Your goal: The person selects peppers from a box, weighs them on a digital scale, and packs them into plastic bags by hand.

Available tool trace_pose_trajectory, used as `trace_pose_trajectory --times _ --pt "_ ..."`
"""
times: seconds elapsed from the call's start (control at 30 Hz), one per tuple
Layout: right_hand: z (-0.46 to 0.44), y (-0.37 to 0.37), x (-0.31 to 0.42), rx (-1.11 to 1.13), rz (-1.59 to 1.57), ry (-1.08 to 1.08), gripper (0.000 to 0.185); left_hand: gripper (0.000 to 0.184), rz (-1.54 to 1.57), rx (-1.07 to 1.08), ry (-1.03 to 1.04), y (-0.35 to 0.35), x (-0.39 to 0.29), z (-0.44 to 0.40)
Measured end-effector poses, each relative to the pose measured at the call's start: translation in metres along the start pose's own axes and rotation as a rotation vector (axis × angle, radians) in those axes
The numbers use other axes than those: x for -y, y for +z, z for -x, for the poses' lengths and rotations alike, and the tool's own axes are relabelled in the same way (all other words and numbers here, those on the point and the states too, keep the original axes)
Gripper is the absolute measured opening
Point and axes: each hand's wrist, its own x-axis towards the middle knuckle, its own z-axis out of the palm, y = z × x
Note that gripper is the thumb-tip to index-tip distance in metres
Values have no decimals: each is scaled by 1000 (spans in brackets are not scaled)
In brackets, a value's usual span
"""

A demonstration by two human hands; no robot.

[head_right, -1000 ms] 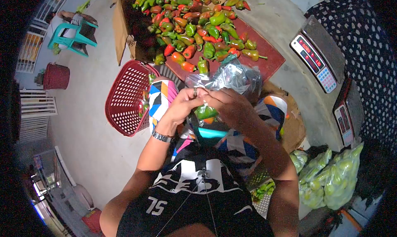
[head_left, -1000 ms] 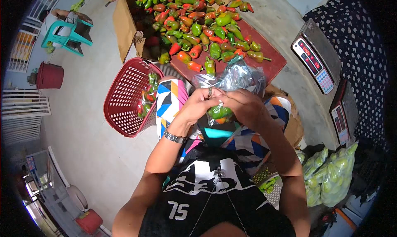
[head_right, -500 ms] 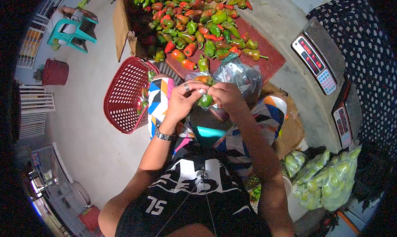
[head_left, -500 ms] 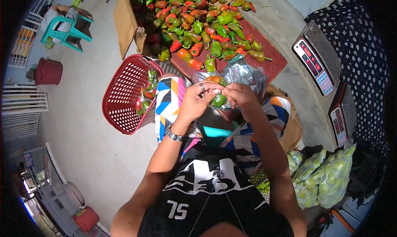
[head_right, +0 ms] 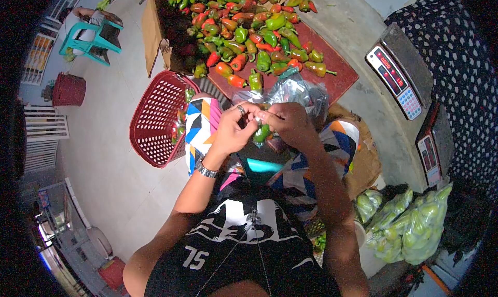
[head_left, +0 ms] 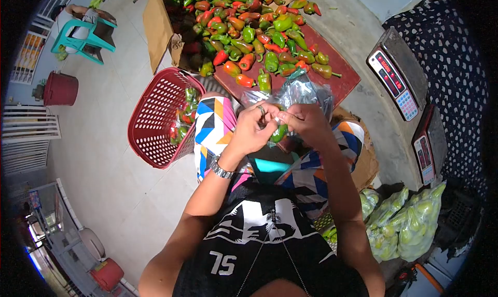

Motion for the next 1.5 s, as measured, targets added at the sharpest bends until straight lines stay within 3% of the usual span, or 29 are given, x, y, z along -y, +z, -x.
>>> trace_pose_trajectory --times 0.03,0.1,0.2,0.3,0.43,0.53,0.63,0.93,1.13,1.33,1.5 --pt "2 5 2 -140 -13 -27 24 11 -68 -51 101 3 -1 -3" --pt "10 22 7 -419 -37 -81 18 11 -99 -112 39 5 0 -4" --pt "18 46 -17 -773 343 -579 15 12 -97 -229 -58 14 7 -5" --pt "20 73 -20 -773 321 -516 21 11 2 -295 -82 29 12 0" --pt "7 73 -33 -805 320 -399 21 10 367 -258 -302 33 17 3" --pt "1 67 -38 -795 325 -497 20 12 514 -222 -376 33 13 0" --pt "-4 65 -43 -805 262 -432 21 13 573 -200 -432 34 11 -5" --pt "-19 70 -54 -912 390 -513 23 12 533 -187 -425 33 12 -9" --pt "-21 61 -55 -799 321 -538 21 15 423 -150 -383 31 15 -10" --pt "-18 53 -58 -728 286 -572 19 16 260 18 -331 16 8 -10" --pt "-12 39 -52 -671 265 -613 18 15 335 161 -337 8 3 -11"
